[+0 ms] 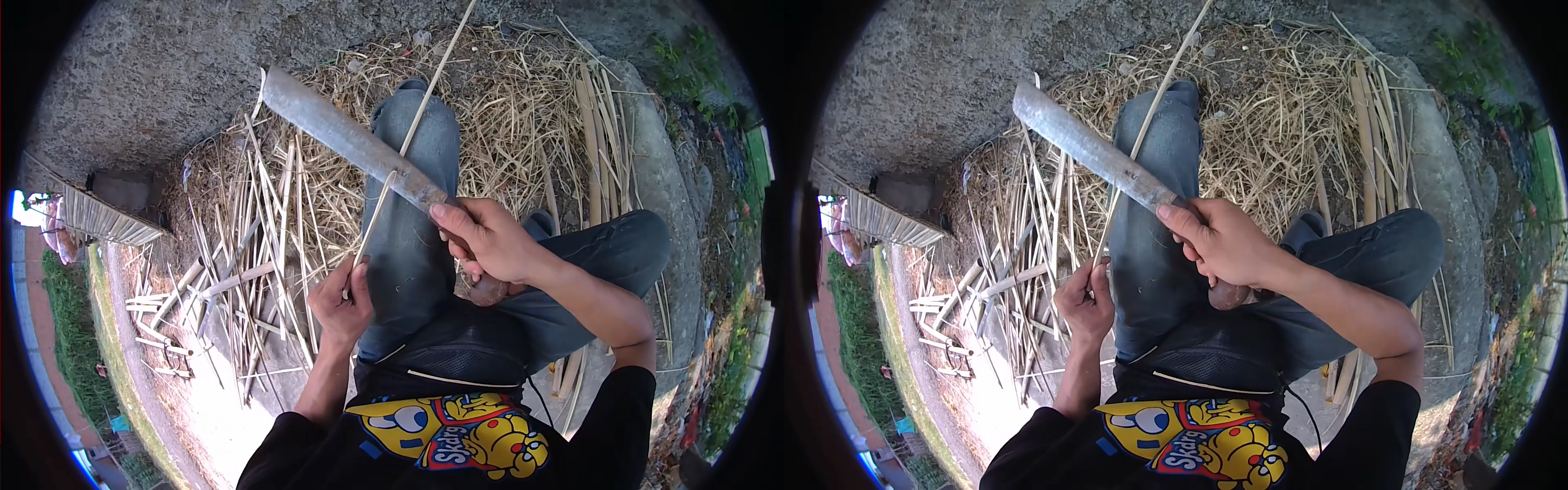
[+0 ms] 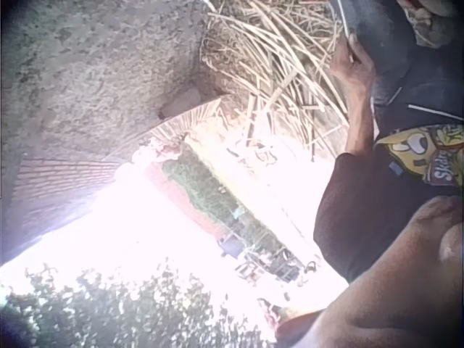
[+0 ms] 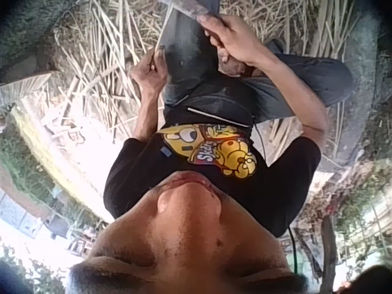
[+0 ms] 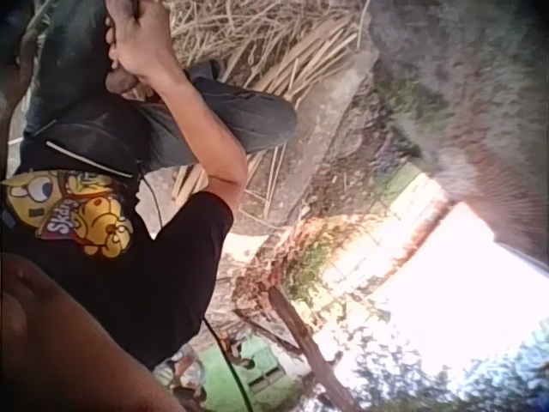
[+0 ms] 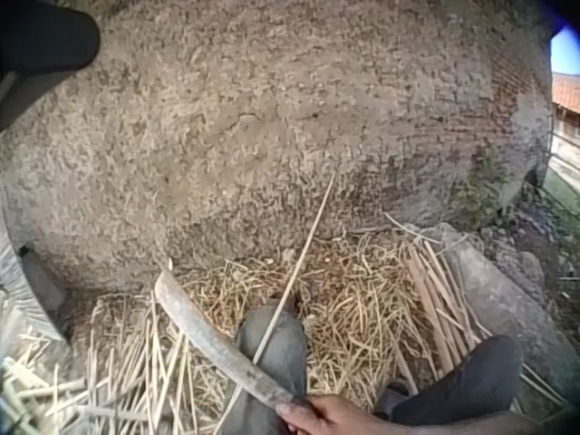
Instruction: The person shaves thin bamboo strips using a large blade by holding the strip against their leg and pulling the blade along its length to smooth it.
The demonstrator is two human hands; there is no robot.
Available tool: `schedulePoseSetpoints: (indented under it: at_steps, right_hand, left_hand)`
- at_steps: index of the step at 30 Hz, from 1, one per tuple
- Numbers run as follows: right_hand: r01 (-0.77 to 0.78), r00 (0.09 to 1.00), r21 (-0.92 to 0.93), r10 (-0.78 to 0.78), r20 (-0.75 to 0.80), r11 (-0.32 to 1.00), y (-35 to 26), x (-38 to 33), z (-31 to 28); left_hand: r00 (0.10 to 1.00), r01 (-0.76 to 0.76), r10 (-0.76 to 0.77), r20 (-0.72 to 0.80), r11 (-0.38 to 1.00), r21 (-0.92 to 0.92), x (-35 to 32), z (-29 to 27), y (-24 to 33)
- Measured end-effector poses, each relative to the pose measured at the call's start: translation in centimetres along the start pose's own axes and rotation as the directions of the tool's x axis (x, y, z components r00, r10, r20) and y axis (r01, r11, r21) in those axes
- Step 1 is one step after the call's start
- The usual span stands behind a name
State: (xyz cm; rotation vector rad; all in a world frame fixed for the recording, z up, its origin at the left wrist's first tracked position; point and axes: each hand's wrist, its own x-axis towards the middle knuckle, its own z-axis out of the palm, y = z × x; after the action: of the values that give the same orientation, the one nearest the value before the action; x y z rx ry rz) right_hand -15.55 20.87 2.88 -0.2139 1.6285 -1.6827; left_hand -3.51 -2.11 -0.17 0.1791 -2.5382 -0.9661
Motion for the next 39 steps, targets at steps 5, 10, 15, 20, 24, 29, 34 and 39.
schedulePoseSetpoints:
  at_steps: [5, 10, 15, 20, 24, 29, 34, 39]
  right_hand:
    - [0.056, 0.997, -0.19, -0.047, 0.056, 0.98, 1.4, -0.4, 1.9]
    - [-0.096, 0.972, -0.008, 0.096, 0.214, 0.995, 1.0, -1.2, 2.8]
    - [-0.149, 0.968, 0.048, 0.136, 0.209, 0.988, 1.2, -0.6, 2.0]
    - [-0.001, 0.999, -0.095, 0.005, 0.038, 0.995, 0.6, -0.3, 1.3]
    - [0.054, 0.999, -0.154, -0.053, 0.012, 0.987, 0.9, -0.5, 2.0]
    - [-0.049, 0.991, -0.083, 0.059, 0.122, 0.995, 1.1, -1.1, 3.0]
    - [-0.023, 0.998, -0.029, 0.025, 0.06, 0.999, 1.2, -0.6, 2.3]
    - [-0.028, 0.983, -0.037, 0.034, 0.179, 0.999, 0.9, -1.0, 3.5]
  left_hand:
    - [1.0, 0.004, -0.005, -0.01, 0.998, -0.07, 1.0, 1.5, 1.2]
    - [1.0, -0.006, 0.01, 0.029, 0.988, -0.153, 0.7, 0.6, -0.2]
    - [0.994, 0.103, -0.103, 0.024, 0.892, -0.44, 0.0, 1.6, -0.9]
    - [0.994, 0.041, -0.08, -0.071, 0.901, -0.432, -0.2, 1.8, -1.6]
    - [0.999, 0.013, -0.026, -0.044, 0.965, -0.262, 0.8, 1.3, 0.4]
    - [0.996, -0.035, 0.009, -0.083, 0.947, -0.32, 0.7, 1.9, 0.0]
    - [0.997, 0.009, -0.042, -0.07, 0.907, -0.422, 0.6, 2.5, -0.4]
    - [0.987, 0.129, -0.161, -0.019, 0.851, -0.509, 0.3, 2.3, -0.6]
